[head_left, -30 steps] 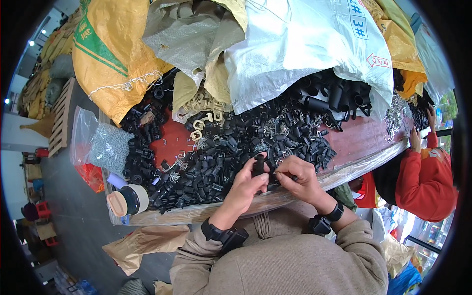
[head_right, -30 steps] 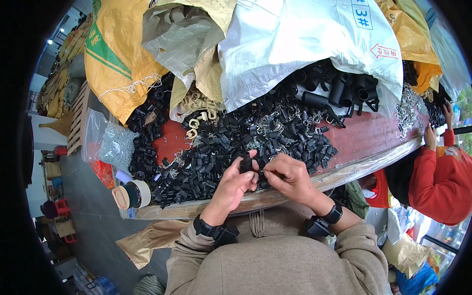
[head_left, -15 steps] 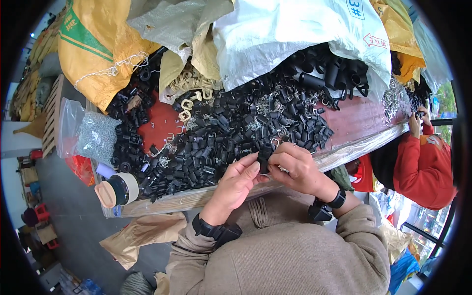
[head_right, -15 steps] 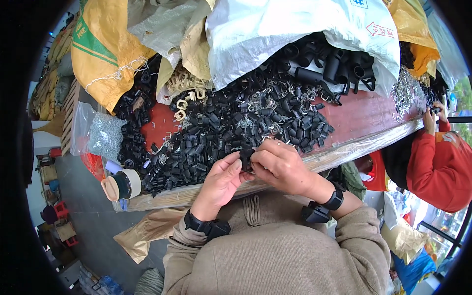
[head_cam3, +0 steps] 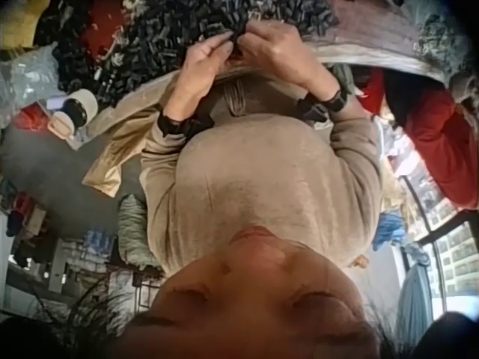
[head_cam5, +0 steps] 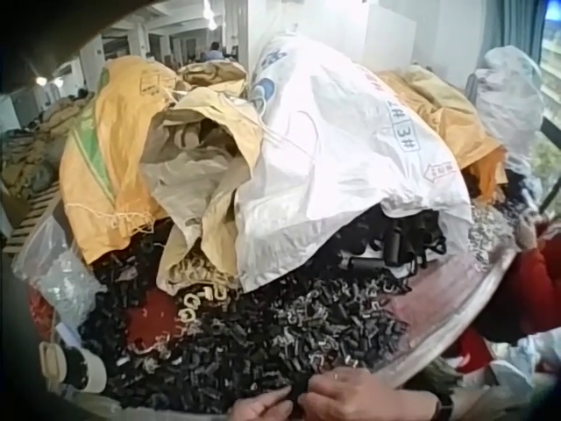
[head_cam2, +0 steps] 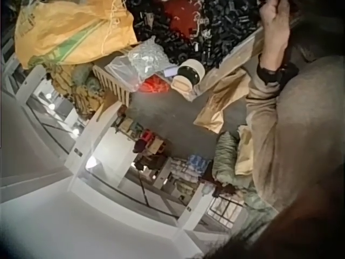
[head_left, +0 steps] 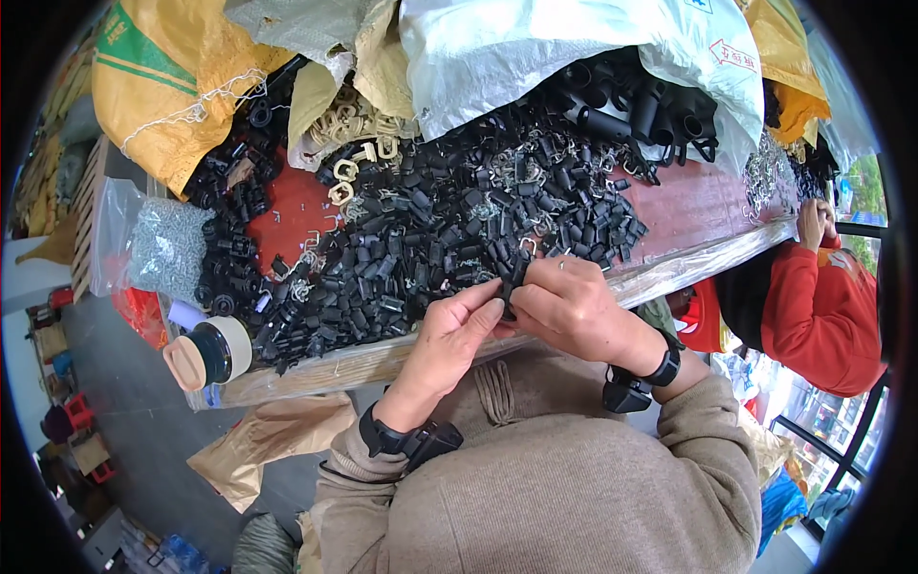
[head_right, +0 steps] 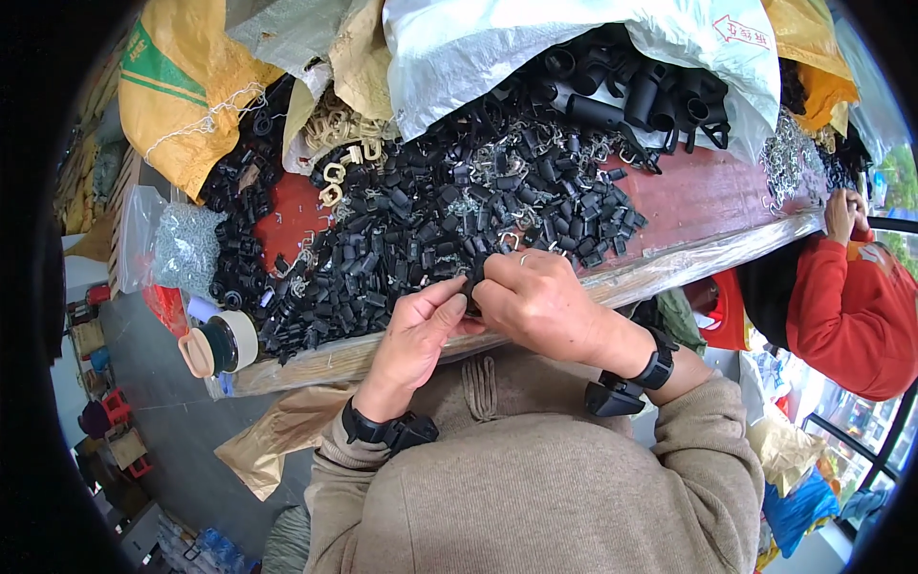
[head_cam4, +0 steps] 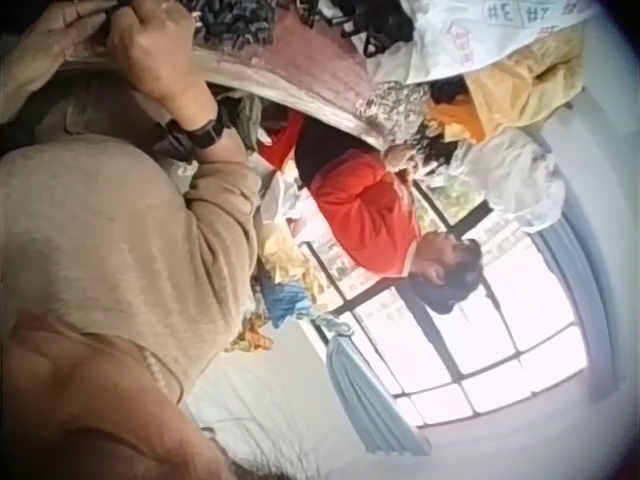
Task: The person assembles small components by hand, picking up a black plastic housing and inserting a small beige part into it. They then pick up a black cylindrical piece, fit it onto the housing, and press the parts together before placing the completed assembly back onto the table.
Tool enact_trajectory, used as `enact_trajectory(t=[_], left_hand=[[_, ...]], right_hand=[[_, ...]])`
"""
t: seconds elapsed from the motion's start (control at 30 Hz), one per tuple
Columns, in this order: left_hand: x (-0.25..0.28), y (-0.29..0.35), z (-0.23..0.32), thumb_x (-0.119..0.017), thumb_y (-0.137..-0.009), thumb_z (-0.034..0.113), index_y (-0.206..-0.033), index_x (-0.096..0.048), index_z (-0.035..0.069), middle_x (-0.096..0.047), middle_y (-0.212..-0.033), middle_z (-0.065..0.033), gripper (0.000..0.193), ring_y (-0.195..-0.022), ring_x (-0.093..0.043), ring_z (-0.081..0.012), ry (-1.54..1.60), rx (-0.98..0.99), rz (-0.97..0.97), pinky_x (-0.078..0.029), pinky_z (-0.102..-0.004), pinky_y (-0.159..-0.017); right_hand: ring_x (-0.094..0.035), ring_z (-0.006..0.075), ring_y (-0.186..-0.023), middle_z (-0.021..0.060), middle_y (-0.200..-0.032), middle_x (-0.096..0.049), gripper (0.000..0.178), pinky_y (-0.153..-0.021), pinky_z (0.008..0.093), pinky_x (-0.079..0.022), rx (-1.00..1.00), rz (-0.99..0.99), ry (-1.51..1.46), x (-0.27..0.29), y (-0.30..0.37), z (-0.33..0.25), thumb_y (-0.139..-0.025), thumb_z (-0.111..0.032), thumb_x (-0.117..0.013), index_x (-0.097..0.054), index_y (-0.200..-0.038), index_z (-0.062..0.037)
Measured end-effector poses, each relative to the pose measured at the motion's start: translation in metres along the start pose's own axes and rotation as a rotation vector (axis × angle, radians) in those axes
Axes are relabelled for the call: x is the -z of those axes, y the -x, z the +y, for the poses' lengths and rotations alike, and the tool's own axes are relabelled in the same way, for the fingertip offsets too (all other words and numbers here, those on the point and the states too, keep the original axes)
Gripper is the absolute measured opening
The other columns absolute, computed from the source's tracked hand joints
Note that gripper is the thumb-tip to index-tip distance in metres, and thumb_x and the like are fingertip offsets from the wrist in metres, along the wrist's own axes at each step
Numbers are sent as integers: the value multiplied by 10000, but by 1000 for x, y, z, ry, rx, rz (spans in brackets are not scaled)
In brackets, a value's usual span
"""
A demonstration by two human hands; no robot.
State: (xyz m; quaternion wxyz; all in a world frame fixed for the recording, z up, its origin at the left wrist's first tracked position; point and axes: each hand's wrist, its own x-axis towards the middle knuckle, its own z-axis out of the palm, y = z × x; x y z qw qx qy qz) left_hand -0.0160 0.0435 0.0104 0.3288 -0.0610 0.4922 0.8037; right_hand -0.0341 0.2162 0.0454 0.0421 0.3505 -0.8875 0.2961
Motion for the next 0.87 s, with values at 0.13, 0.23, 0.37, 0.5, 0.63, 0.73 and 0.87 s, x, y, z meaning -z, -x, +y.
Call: enact_trajectory(t=[0.13,0.23,0.37,0.5,0.63,0.73,0.87], left_hand=[[-4,9,2,-488,-854,139,-1151,-397,-97,-548,-975,-103,391,-814,-554,-125,-9,39,-45,-479,-249,-718],[-5,11,3,-499,-847,132,-1143,-420,-68,-553,-971,-95,366,-815,-561,-129,4,67,-95,-475,-247,-721],[0,9,1,-507,-839,122,-1101,-461,-23,-560,-978,-104,303,-820,-575,-153,206,126,-103,-475,-248,-728],[12,2,2,-516,-826,121,-1029,-499,5,-557,-999,-172,234,-844,-584,-228,431,123,-161,-490,-283,-721],[16,-4,5,-515,-825,117,-1033,-494,8,-554,-1011,-182,236,-846,-583,-228,431,128,-148,-492,-288,-722],[15,-9,8,-515,-825,119,-1036,-491,8,-555,-1008,-180,240,-849,-582,-229,435,126,-140,-492,-288,-724],[16,-12,12,-530,-818,136,-1055,-487,7,-551,-1013,-189,273,-861,-579,-237,388,118,-128,-490,-291,-732]], right_hand=[[-468,195,-507,55,-611,-424,160,-454,310,-368,-8,-65,-34,10,1,-10,-565,-69,-646,-518,-660,-61],[-470,198,-505,60,-608,-431,141,-448,298,-367,-37,-69,-62,10,3,-13,-587,-62,-645,-527,-664,-53],[-477,209,-511,66,-608,-446,109,-450,287,-371,-93,-25,-288,6,2,-6,-631,-52,-634,-539,-683,-42],[-480,224,-521,71,-628,-463,78,-463,286,-380,-161,89,-365,13,-10,20,-671,-37,-616,-549,-710,-34],[-504,236,-538,81,-680,-485,95,-485,306,-407,-310,225,-15,11,-25,68,-684,-45,-600,-550,-765,-42],[-532,239,-568,92,-726,-498,135,-502,313,-426,-247,104,278,1,-29,96,-691,-68,-594,-543,-815,-50],[-563,240,-637,120,-764,-506,202,-543,317,-450,-294,-73,419,-9,-33,105,-704,-120,-603,-543,-891,-72]])
